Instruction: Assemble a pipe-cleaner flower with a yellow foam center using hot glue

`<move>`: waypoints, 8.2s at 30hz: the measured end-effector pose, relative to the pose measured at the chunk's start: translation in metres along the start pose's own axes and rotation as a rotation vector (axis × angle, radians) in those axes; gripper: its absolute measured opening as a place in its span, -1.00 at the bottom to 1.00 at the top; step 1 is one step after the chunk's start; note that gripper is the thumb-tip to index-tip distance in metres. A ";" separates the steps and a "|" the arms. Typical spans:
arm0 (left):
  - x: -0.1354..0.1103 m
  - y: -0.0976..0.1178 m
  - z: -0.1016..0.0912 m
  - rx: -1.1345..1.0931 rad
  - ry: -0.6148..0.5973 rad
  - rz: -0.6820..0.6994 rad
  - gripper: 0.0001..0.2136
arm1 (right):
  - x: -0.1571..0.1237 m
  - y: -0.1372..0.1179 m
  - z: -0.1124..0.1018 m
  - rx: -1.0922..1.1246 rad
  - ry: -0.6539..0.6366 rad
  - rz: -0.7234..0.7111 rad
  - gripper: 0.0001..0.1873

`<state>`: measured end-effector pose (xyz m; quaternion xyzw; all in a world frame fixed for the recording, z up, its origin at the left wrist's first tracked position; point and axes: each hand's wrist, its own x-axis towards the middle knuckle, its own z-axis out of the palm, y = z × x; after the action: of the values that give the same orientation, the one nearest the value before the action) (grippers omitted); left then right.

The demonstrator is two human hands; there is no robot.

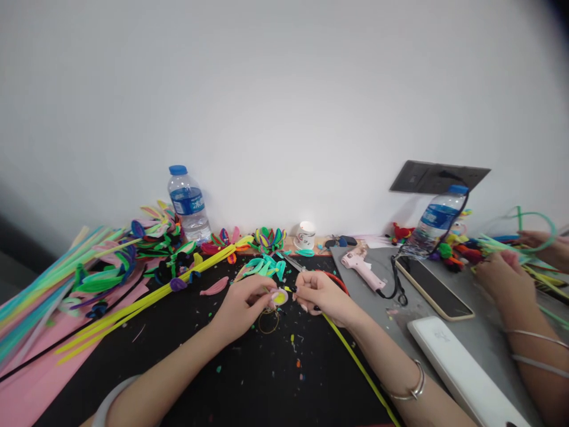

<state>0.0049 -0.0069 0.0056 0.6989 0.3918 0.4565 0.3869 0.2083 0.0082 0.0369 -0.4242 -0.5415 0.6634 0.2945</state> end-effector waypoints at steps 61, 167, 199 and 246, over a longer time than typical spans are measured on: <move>-0.003 -0.002 0.000 0.149 -0.092 0.099 -0.91 | -0.001 -0.001 0.001 -0.066 -0.034 0.045 -0.88; 0.007 0.007 0.004 -0.500 0.346 -0.355 -0.72 | 0.007 0.013 0.000 0.106 -0.144 0.116 -0.59; -0.001 0.015 0.020 -0.679 0.316 -0.444 -0.71 | 0.010 0.024 0.010 0.123 -0.192 0.174 -0.64; -0.001 0.003 0.022 -0.640 0.279 -0.465 -0.72 | 0.009 0.033 0.019 -0.772 0.239 -0.480 -0.53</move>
<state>0.0260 -0.0134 0.0019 0.3681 0.4261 0.5459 0.6205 0.1893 -0.0013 0.0040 -0.4388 -0.7938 0.2732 0.3204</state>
